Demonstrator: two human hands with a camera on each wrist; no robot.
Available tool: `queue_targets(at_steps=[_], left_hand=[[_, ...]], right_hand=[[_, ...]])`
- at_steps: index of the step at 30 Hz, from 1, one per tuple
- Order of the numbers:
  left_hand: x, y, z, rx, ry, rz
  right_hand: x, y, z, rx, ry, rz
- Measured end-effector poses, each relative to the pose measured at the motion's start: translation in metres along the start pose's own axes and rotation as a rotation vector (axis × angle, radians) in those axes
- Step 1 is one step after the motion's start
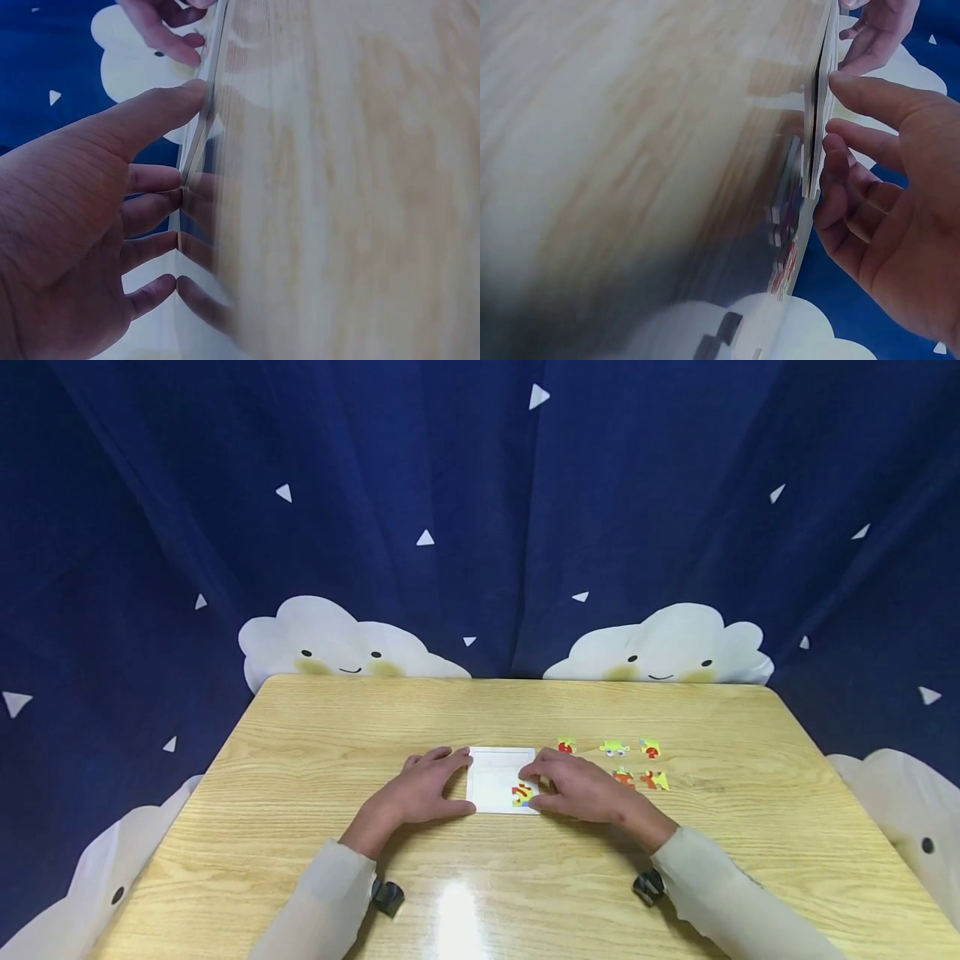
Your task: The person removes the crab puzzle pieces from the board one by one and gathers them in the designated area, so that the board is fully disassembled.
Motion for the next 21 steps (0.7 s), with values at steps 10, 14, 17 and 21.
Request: queue_targets(at_steps=[10, 14, 17, 21], left_hand=[[0.0001, 0.0001, 0.0005, -0.002, -0.002, -0.005], [0.0007, 0.0007, 0.0009, -0.002, -0.003, -0.010], [0.0006, 0.0008, 0.0009, 0.001, -0.001, -0.012], [0.0007, 0.0013, 0.0014, 0.004, 0.002, -0.014]], right_hand=[[-0.0040, 0.0021, -0.0038, -0.035, -0.021, -0.030], [-0.0046, 0.0009, -0.0045, -0.029, -0.021, -0.038], [-0.0048, -0.0008, -0.0041, -0.012, -0.012, -0.027], [-0.0042, -0.0032, -0.0027, -0.004, -0.001, -0.012]])
Point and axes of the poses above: each hand's wrist, its own x-axis away from the middle knuckle, its own z-axis out of the back of the hand, y = z × x, the point moved 5 cm from there along -x, towards the middle knuckle, and after that the axes turned 2 degrees about -y, right-handed, at the moved point
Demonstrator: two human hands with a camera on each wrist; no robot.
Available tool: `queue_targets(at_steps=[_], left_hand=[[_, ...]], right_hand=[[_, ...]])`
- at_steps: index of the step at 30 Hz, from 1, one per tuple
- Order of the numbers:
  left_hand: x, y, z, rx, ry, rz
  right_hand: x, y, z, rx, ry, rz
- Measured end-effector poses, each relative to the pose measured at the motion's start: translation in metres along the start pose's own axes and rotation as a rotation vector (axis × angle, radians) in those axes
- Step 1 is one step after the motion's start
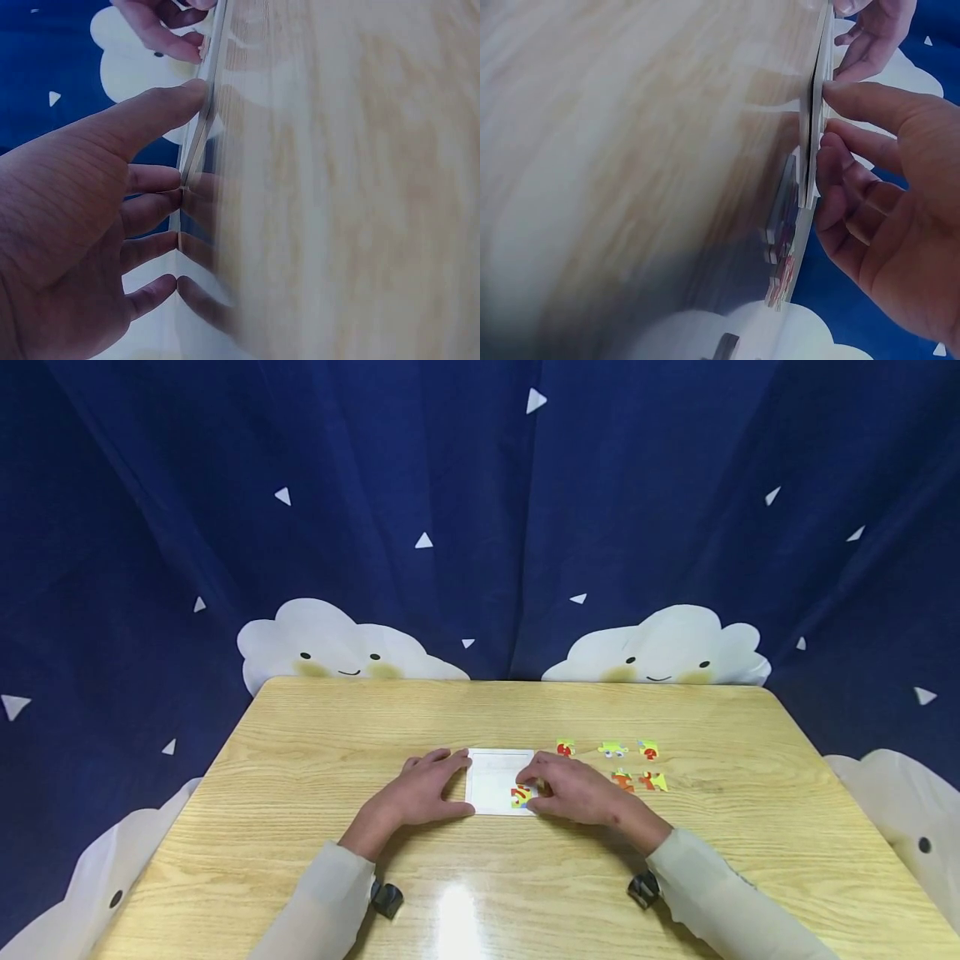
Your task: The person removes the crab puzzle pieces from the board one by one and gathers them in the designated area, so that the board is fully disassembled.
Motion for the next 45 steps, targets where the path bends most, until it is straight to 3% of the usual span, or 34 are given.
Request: queue_targets(at_steps=[9, 21, 32, 38, 45], left_hand=[[0.000, -0.001, 0.000, 0.003, 0.009, -0.010], [-0.001, -0.002, 0.000, 0.003, 0.009, -0.014], [-0.002, -0.003, -0.001, -0.003, 0.008, -0.019], [-0.001, -0.005, -0.001, 0.000, -0.001, -0.008], [0.000, -0.004, -0.002, 0.009, -0.010, -0.024]], right_hand=[[-0.002, 0.000, 0.007, -0.081, 0.057, 0.017], [-0.009, 0.001, 0.009, -0.156, 0.068, -0.025], [-0.010, 0.002, 0.007, -0.068, 0.084, -0.039], [-0.002, 0.001, 0.019, -0.092, 0.128, -0.047], [0.024, 0.013, 0.036, -0.113, 0.132, -0.042]])
Point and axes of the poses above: each hand's wrist, its own x-axis away from the middle knuckle, its own z-axis out of the back of the hand, y = z × x, the point moved 5 cm from there along -x, towards the middle knuckle, and after that the axes turned 2 degrees about -y, right-handed, at the moved point
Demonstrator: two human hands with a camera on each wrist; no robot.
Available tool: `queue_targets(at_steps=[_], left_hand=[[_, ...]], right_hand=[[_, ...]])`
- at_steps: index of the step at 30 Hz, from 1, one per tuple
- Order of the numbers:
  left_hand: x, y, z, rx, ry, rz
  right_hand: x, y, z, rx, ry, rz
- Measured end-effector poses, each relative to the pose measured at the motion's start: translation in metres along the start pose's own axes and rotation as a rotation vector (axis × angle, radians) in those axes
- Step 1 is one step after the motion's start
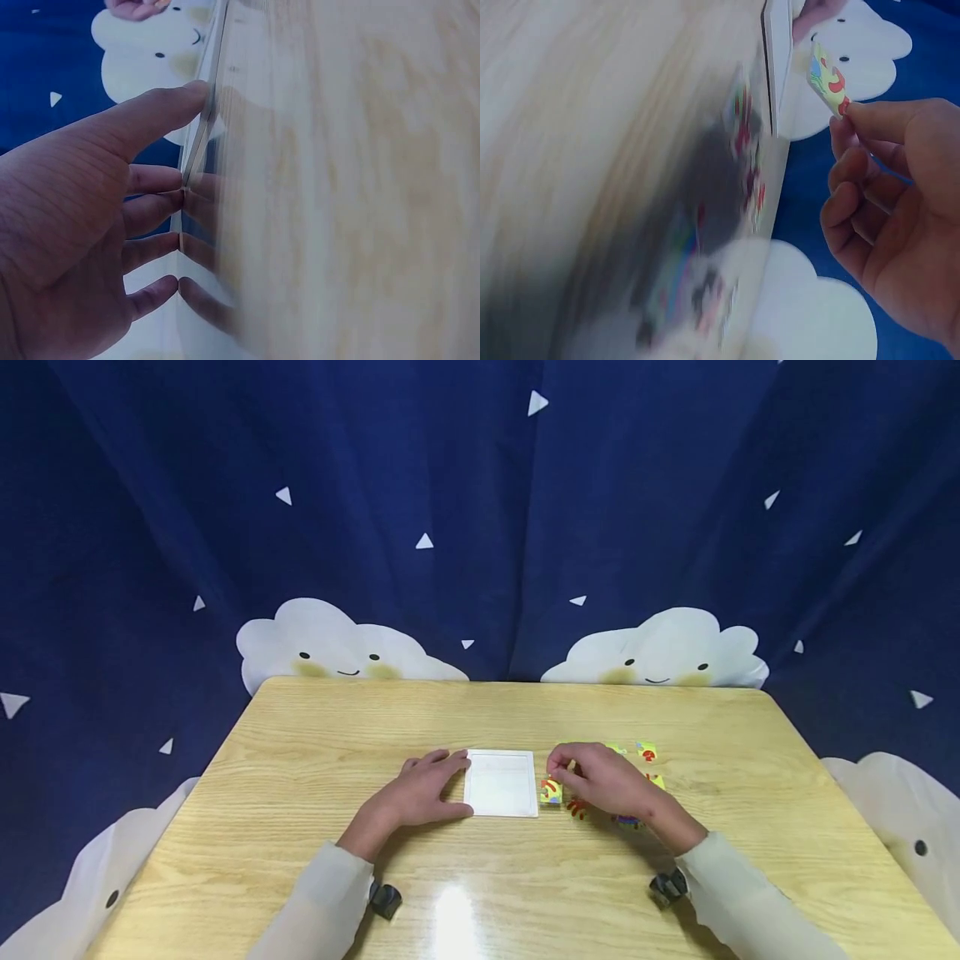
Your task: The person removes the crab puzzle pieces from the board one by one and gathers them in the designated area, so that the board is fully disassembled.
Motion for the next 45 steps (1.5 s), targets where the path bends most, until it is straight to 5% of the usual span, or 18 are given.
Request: queue_targets(at_steps=[9, 28, 45], left_hand=[[0.001, 0.001, 0.000, 0.005, -0.002, -0.010], [0.002, 0.003, 0.000, 0.017, -0.002, -0.005], [0.002, 0.003, 0.001, 0.015, -0.009, -0.003]], right_hand=[[0.030, 0.025, 0.024, 0.068, -0.004, -0.049], [0.103, 0.072, 0.062, 0.004, -0.052, -0.160], [0.118, 0.089, 0.053, -0.097, -0.112, -0.177]])
Point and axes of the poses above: each hand's wrist, its own x-axis away from the middle knuckle, its own z-axis out of the back of the hand, y = z × x, the point moved 5 cm from there along -x, towards the middle knuckle, and after that the axes turned 2 degrees about -y, right-handed, at the moved point
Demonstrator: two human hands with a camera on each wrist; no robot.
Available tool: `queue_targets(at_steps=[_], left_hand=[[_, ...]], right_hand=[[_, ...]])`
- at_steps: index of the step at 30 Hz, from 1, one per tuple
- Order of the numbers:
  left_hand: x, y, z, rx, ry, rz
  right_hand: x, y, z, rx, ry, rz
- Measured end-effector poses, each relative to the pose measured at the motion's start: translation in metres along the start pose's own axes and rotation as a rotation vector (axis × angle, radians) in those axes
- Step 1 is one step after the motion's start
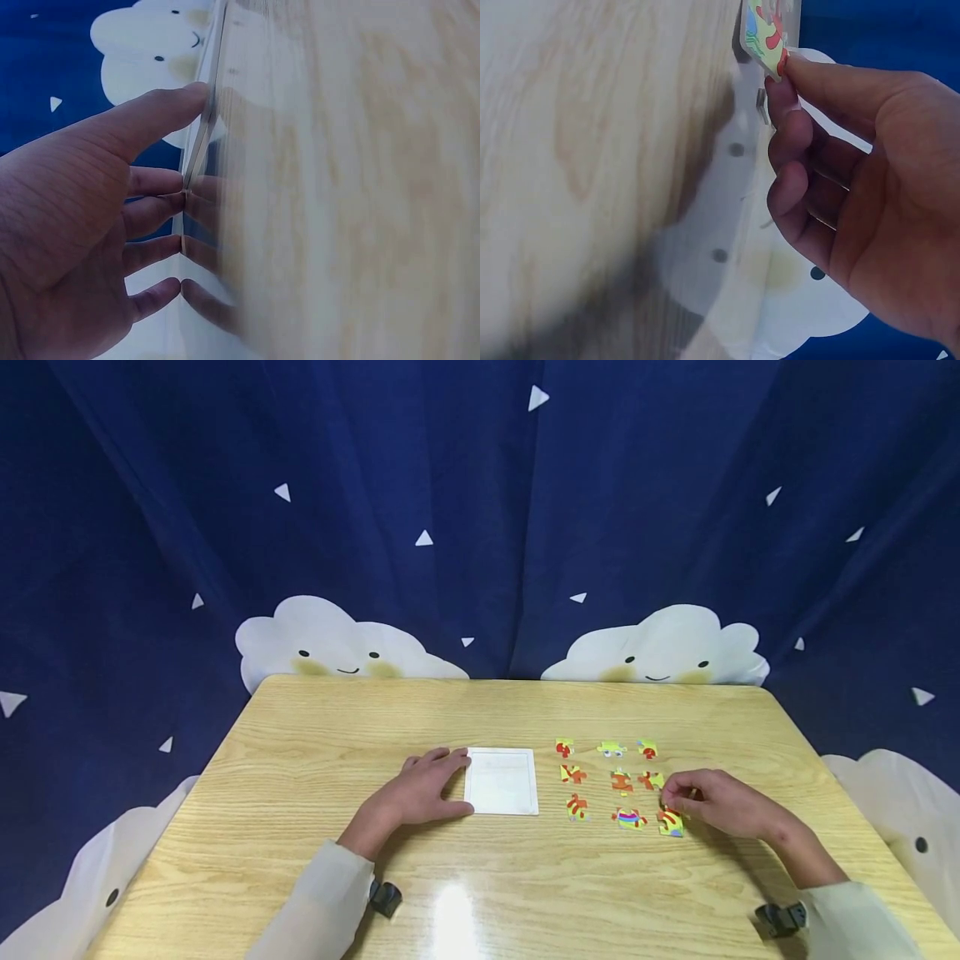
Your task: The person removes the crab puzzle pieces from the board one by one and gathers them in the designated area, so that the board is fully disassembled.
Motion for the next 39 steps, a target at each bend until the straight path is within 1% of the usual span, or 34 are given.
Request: queue_targets(at_steps=[5, 9, 18, 23, 26, 30, 34, 36, 37, 39], left_hand=[[-0.001, 0.001, 0.000, -0.006, -0.002, 0.000], [-0.001, 0.001, 0.000, -0.007, -0.002, 0.002], [-0.002, 0.000, -0.001, -0.001, 0.002, 0.002], [-0.001, 0.000, -0.003, -0.003, -0.004, -0.004], [-0.001, 0.000, -0.003, -0.008, -0.009, -0.002], [-0.001, -0.002, -0.002, 0.007, -0.006, 0.018], [0.003, -0.001, 0.000, 0.034, 0.011, 0.025], [0.006, 0.000, 0.002, 0.035, 0.026, 0.018], [0.008, 0.001, 0.002, 0.025, 0.034, 0.013], [0.012, 0.004, 0.003, -0.007, 0.050, -0.018]], right_hand=[[-0.001, 0.006, -0.003, 0.013, 0.002, -0.050], [-0.001, 0.008, -0.003, 0.023, 0.019, -0.062], [0.000, 0.005, -0.001, 0.013, 0.068, -0.013], [0.000, -0.001, -0.001, 0.034, 0.129, 0.033], [-0.003, -0.008, -0.001, 0.058, 0.168, 0.026], [-0.013, -0.024, -0.003, 0.114, 0.185, 0.023], [-0.022, -0.043, -0.011, 0.150, 0.211, 0.082], [-0.027, -0.054, -0.017, 0.177, 0.226, 0.113], [-0.030, -0.059, -0.020, 0.197, 0.231, 0.119], [-0.034, -0.070, -0.029, 0.249, 0.233, 0.135]])
Point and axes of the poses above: each hand's wrist, its own x-axis away from the middle knuckle, its own z-axis out of the back of the hand, y = z × x, the point moved 5 cm from there along -x, towards the middle knuckle, and after that the axes turned 2 degrees about -y, right-handed, at the moved point
